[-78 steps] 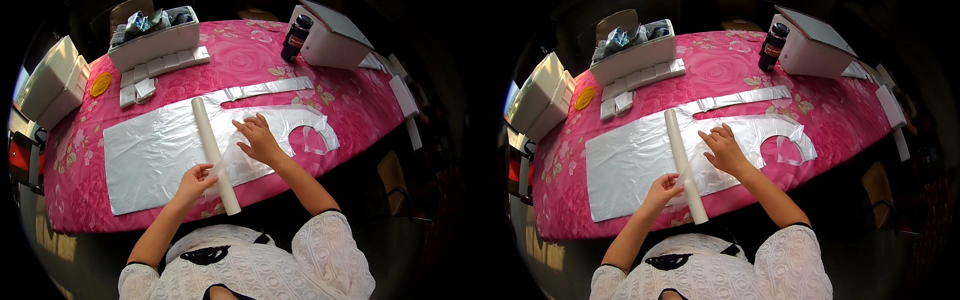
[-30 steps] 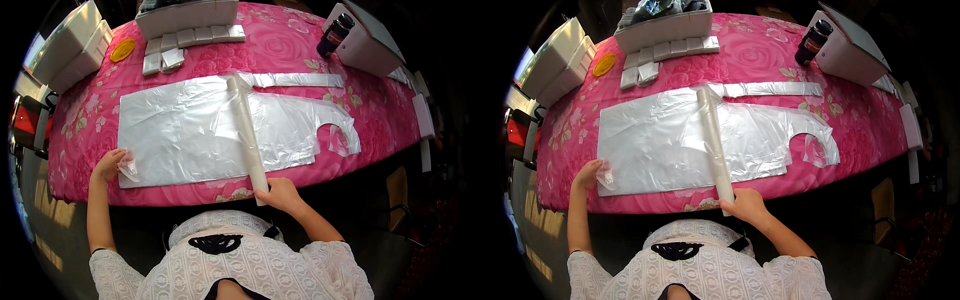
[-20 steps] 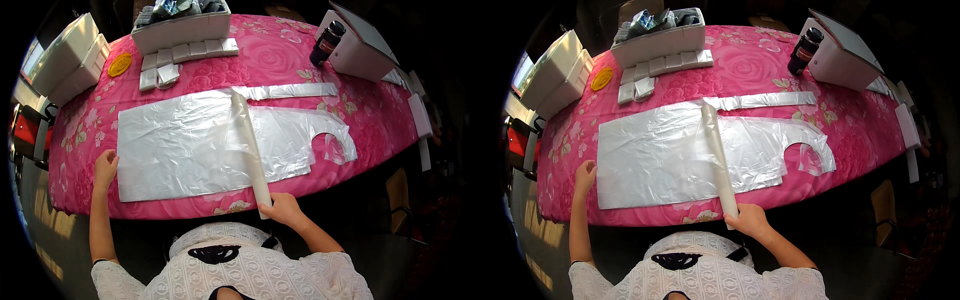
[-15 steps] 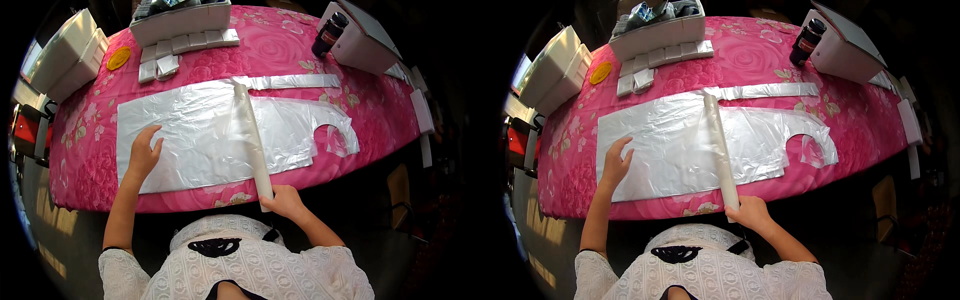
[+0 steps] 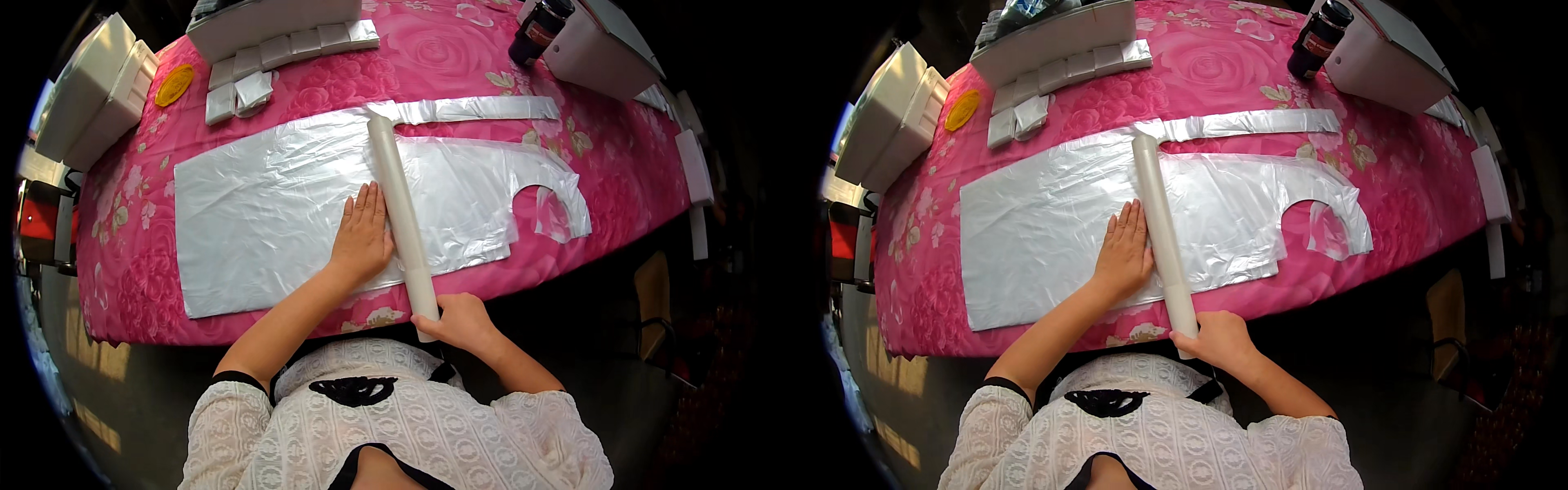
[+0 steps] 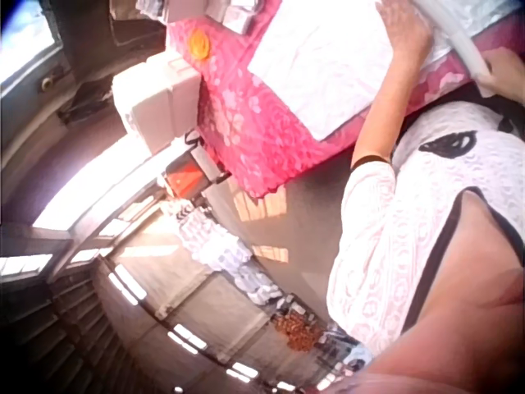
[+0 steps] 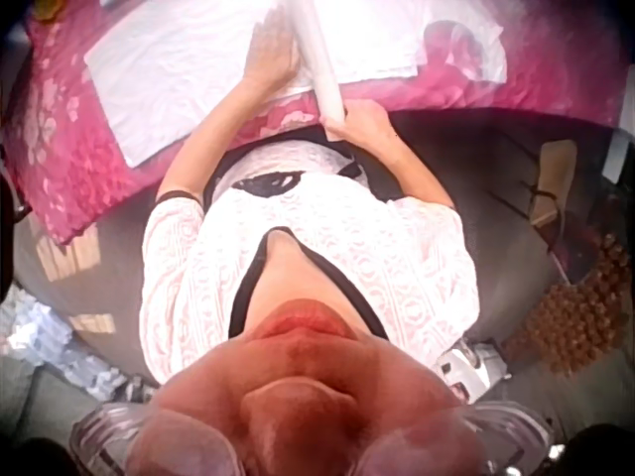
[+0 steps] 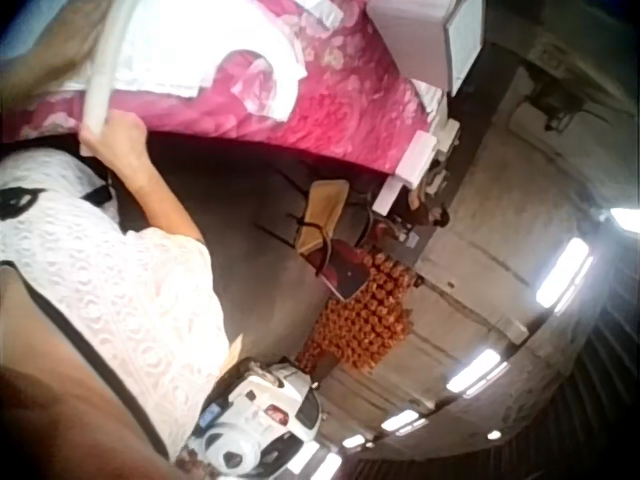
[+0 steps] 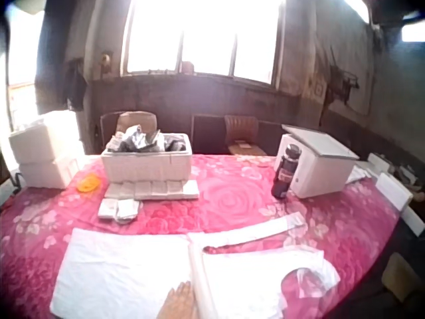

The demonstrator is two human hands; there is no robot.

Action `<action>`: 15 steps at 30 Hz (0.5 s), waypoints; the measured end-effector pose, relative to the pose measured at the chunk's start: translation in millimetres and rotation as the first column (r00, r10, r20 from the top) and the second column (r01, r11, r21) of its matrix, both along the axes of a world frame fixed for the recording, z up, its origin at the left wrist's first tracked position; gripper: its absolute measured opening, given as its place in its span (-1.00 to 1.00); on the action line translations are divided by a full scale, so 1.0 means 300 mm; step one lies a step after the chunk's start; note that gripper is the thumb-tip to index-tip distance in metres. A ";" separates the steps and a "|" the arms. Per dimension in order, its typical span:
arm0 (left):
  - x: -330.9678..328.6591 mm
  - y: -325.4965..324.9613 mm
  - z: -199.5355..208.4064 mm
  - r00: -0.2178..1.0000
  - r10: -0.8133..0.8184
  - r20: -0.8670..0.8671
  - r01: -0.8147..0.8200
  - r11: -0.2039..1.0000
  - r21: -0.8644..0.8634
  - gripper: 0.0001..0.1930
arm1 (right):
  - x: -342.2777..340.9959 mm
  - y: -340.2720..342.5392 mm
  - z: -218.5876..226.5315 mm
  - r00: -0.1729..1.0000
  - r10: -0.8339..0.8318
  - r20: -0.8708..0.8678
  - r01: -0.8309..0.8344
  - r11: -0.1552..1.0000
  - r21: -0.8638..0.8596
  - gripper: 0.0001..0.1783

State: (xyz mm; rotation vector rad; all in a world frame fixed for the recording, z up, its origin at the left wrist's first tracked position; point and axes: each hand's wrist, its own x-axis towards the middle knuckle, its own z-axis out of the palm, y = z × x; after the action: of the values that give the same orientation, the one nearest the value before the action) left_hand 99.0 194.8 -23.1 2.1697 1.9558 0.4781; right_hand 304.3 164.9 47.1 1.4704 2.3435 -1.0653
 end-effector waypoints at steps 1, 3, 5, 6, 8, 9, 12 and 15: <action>0.004 0.001 0.000 1.000 0.000 -0.023 0.000 1.000 -0.004 -0.33 | -0.004 0.019 0.007 0.998 0.049 0.031 -0.048 0.999 -0.021 -0.43; 0.006 0.000 -0.002 0.998 0.004 -0.070 -0.005 1.000 -0.009 -0.32 | -0.032 0.072 0.009 0.995 0.099 0.006 -0.099 0.991 0.087 -0.40; 0.006 0.002 -0.008 0.997 0.005 -0.076 -0.006 1.000 -0.016 -0.32 | -0.095 0.151 0.019 0.996 0.085 0.001 -0.084 0.975 0.208 -0.38; 0.007 0.004 -0.012 0.997 0.007 -0.080 -0.009 1.000 -0.017 -0.32 | -0.148 0.205 0.023 0.999 0.049 0.003 -0.048 0.960 0.275 -0.38; 0.009 0.008 -0.014 0.998 -0.001 -0.062 -0.001 0.999 -0.037 -0.31 | -0.236 0.341 -0.005 0.999 0.015 -0.037 -0.002 0.943 0.332 -0.38; 0.007 0.007 -0.015 0.998 -0.001 -0.055 -0.001 0.999 -0.046 -0.30 | -0.281 0.405 -0.005 0.999 -0.015 -0.041 0.026 0.952 0.303 -0.38; 0.009 0.006 -0.011 0.998 -0.005 -0.063 0.004 1.000 -0.019 -0.31 | -0.375 0.585 -0.037 0.986 -0.102 -0.136 0.123 0.979 0.164 -0.34; 0.012 0.006 0.001 1.000 0.012 -0.007 -0.012 0.999 -0.036 -0.31 | -0.437 0.685 -0.059 0.923 -0.235 -0.306 0.243 0.970 -0.011 -0.43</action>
State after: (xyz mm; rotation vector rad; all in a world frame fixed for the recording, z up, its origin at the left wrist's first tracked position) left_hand 102.5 196.5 -22.9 2.1416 1.9667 0.4339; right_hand 173.2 370.4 29.5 1.7496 2.4282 -1.4204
